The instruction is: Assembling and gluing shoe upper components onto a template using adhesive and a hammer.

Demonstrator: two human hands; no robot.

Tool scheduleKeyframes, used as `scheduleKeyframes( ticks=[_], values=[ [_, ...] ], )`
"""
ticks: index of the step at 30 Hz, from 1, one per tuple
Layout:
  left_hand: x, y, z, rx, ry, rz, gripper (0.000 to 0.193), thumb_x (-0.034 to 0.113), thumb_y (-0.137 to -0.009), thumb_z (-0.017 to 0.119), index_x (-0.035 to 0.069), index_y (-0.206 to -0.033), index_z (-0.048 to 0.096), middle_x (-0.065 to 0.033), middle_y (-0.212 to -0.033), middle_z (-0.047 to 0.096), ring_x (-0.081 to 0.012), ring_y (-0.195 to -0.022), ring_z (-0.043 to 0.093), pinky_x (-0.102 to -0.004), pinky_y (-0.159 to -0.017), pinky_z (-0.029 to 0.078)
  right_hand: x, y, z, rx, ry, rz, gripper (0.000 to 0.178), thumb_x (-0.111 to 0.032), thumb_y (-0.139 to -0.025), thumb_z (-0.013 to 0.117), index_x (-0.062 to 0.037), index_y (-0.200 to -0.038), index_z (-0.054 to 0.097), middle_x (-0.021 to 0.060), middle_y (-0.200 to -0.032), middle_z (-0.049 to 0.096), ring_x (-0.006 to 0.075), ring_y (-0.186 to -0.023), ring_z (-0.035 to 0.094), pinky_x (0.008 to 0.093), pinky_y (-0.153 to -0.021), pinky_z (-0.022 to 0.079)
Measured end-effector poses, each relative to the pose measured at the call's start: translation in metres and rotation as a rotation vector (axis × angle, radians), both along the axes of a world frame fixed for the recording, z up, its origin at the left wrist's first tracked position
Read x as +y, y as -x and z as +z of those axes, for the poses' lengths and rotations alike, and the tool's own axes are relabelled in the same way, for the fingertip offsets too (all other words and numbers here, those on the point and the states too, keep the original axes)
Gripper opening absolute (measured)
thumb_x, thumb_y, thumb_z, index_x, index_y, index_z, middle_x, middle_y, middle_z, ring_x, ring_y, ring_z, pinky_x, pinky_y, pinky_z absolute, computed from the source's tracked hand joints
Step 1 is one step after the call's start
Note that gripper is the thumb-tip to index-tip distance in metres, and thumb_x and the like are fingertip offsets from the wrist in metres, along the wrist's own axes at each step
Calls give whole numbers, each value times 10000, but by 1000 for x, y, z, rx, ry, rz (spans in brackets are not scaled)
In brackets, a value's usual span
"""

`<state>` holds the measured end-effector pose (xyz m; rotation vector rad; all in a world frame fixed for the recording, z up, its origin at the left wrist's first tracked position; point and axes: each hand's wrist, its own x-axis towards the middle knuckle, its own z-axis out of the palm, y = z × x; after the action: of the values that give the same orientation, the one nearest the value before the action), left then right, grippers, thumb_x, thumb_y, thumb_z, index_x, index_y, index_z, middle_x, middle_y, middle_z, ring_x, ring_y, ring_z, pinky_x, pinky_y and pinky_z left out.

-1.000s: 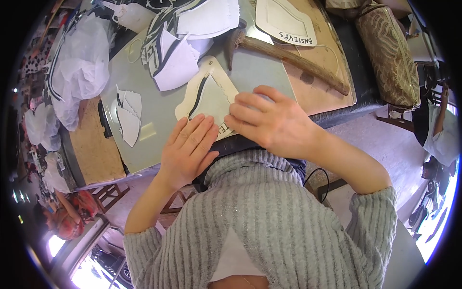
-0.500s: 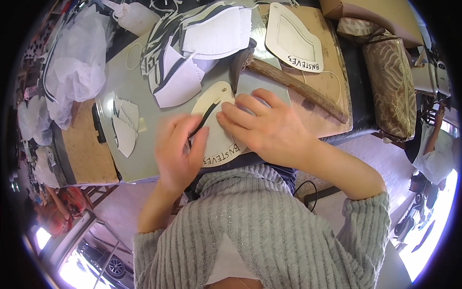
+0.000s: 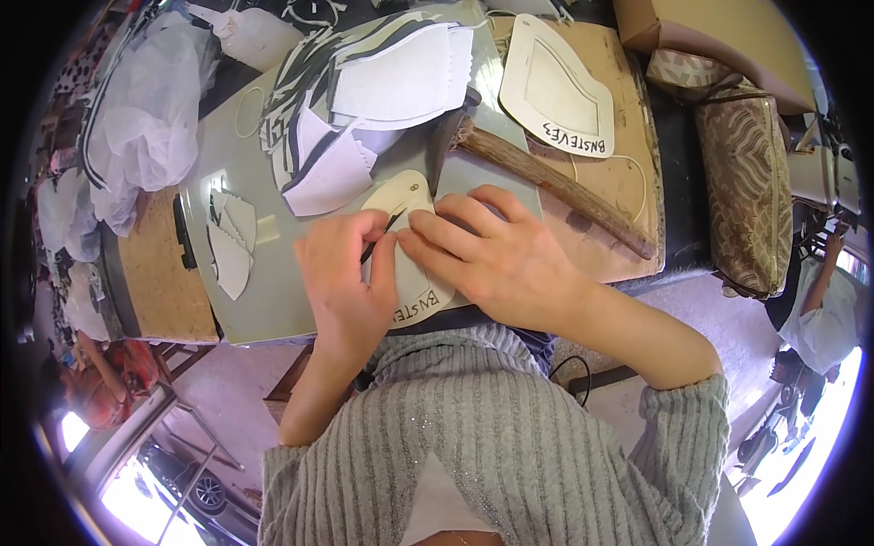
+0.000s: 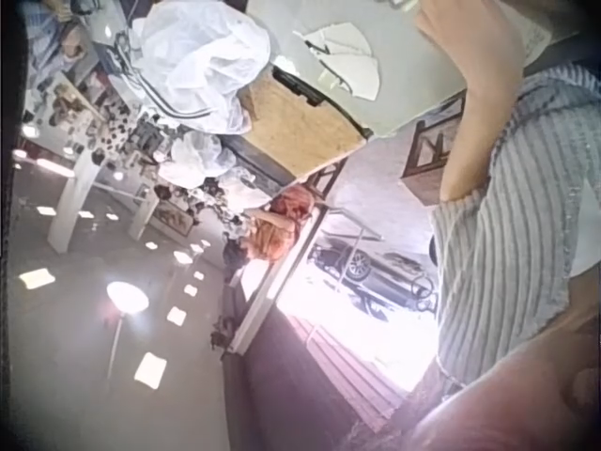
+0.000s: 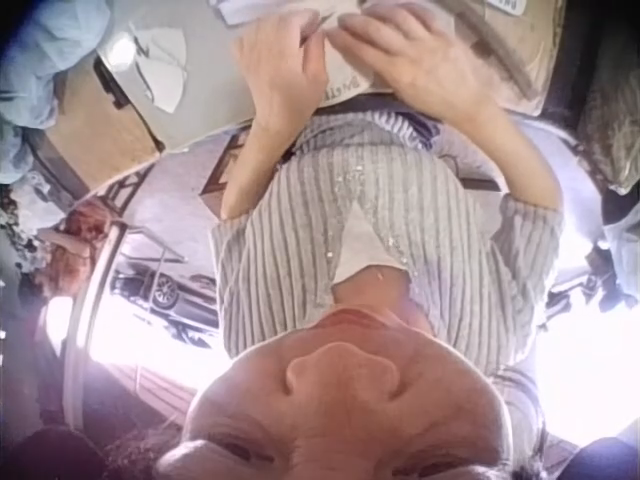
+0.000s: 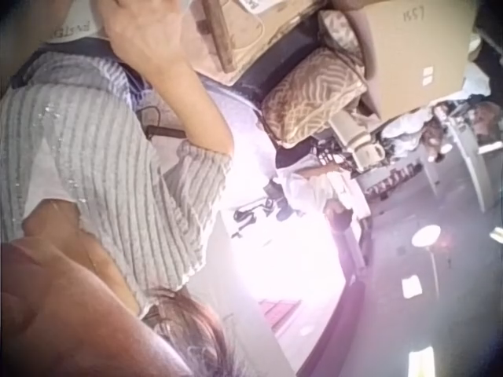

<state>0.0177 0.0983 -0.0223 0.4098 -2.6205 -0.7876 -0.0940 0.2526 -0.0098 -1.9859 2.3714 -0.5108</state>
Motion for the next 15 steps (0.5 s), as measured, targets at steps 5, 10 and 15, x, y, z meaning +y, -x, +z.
scheduleKeyframes(
  ticks=[5, 10, 15],
  values=[
    [-2, -8, -6, 60, 22, -46, 201, -12, -785, 669, 33, -981, 674, -47, -828, 579, -238, -774, 553, -349, -710, 413, 1, 1, 0, -30, -3, 2, 403, -204, -784, 569, -102, -1169, 629, -3, -1178, 583, 164, -1079, 545, 344, -956, 409],
    [3, -16, -10, 26, 123, -92, 299, 53, -758, 641, 6, -1050, 687, -74, -944, 573, -253, -855, 555, -376, -742, 433, 17, 18, 7, -98, 182, -90, 477, -65, -718, 641, -62, -1193, 598, 45, -1177, 580, 221, -1073, 555, 401, -902, 466],
    [1, -17, -10, 37, 255, -163, 328, 38, -740, 635, -20, -1060, 677, -83, -977, 560, -248, -880, 557, -367, -743, 453, 17, 36, 10, -138, 16, -455, 537, 33, -701, 641, -25, -1225, 541, 104, -1126, 583, 334, -959, 586, 412, -819, 502]
  ],
)
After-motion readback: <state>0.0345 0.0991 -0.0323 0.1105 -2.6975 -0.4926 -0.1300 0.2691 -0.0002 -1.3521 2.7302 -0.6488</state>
